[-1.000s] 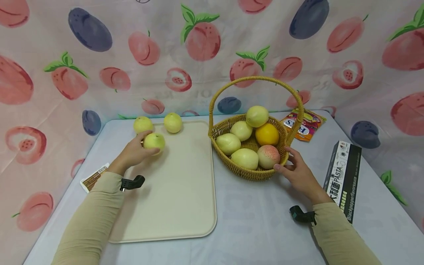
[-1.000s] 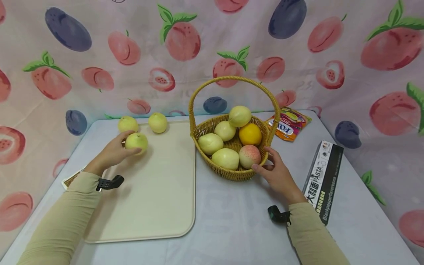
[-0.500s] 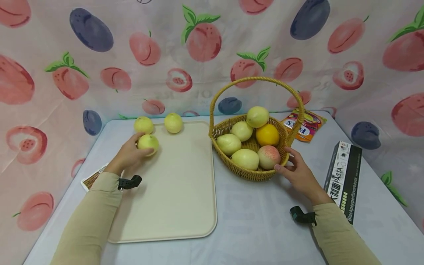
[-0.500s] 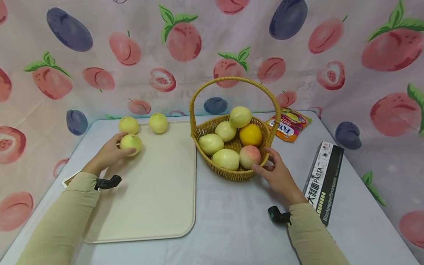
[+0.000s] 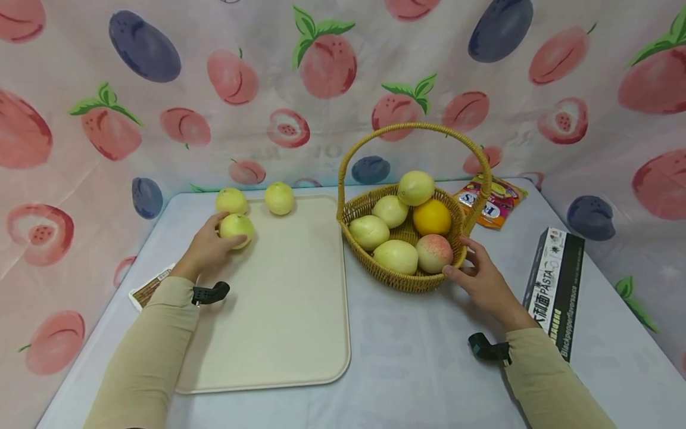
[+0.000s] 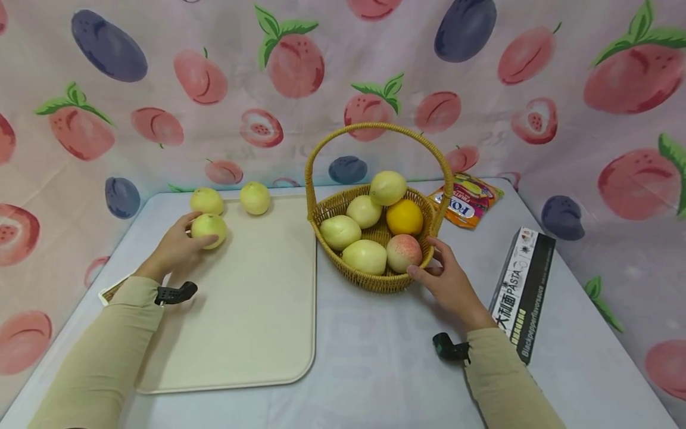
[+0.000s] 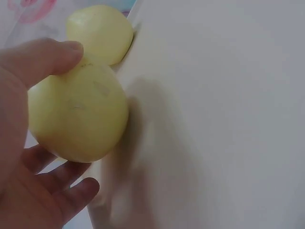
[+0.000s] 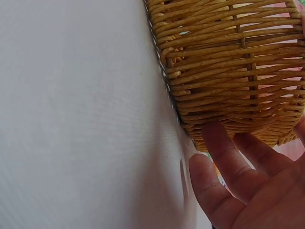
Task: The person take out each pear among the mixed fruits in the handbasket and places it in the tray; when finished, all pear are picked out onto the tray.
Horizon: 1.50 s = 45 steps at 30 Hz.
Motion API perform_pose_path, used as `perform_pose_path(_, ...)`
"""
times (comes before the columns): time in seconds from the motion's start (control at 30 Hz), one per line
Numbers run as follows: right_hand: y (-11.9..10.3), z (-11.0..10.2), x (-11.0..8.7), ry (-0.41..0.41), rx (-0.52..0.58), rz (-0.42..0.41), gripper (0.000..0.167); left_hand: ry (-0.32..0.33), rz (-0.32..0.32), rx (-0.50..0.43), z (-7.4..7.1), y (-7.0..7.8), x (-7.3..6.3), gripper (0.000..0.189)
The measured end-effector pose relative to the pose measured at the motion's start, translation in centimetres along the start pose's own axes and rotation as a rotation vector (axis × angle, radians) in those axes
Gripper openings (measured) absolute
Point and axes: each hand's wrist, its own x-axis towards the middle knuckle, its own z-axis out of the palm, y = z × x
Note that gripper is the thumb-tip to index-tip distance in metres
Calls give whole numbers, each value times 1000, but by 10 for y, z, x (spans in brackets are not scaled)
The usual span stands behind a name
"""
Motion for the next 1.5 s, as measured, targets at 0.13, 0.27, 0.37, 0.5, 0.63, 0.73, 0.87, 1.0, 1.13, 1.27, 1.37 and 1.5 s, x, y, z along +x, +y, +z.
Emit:
perform_pose_path(0.13, -2, 0, 1, -3, 8, 5, 90, 3, -3, 7, -4, 0, -1, 96)
perform_pose_path(0.27, -2, 0, 1, -5, 7, 3, 90, 0, -17, 15, -8, 0, -1, 97)
perform_pose_path(0.37, -1, -1, 2, -3, 3, 1, 90, 4, -27, 19, -12, 0, -1, 95)
perform_pose_path(0.5, -1, -1, 3, 0, 1, -2, 89, 17, -20, 27, -17, 3, -1, 92)
perform_pose_path(0.63, -1, -1, 3, -2, 0, 1, 90, 25, -19, 27, -19, 4, -2, 89)
perform_pose_path(0.73, 0, -1, 4, -5, -1, 7, 91, 35, -26, 33, -21, 2, -3, 87)
perform_pose_path(0.87, 1, -2, 4, -7, -2, 10, 91, 63, -17, 42, -23, 0, -4, 81)
perform_pose_path(1.0, 1, -2, 3, -7, -3, 11, 91, 77, -10, 45, -24, 0, -4, 78)
perform_pose_path(1.13, 1, -2, 3, -9, -6, 11, 92, 83, -14, 32, -23, -1, -3, 79)
perform_pose_path(1.27, 2, -1, 3, -6, -9, 7, 91, 105, -7, 29, -21, -2, -2, 77)
perform_pose_path(1.37, 2, -1, 3, -4, -11, 4, 90, 123, -3, 29, -20, -2, -1, 76)
perform_pose_path(1.5, 1, -1, 2, -2, -12, 4, 90, 130, -15, 19, -20, -3, 2, 75)
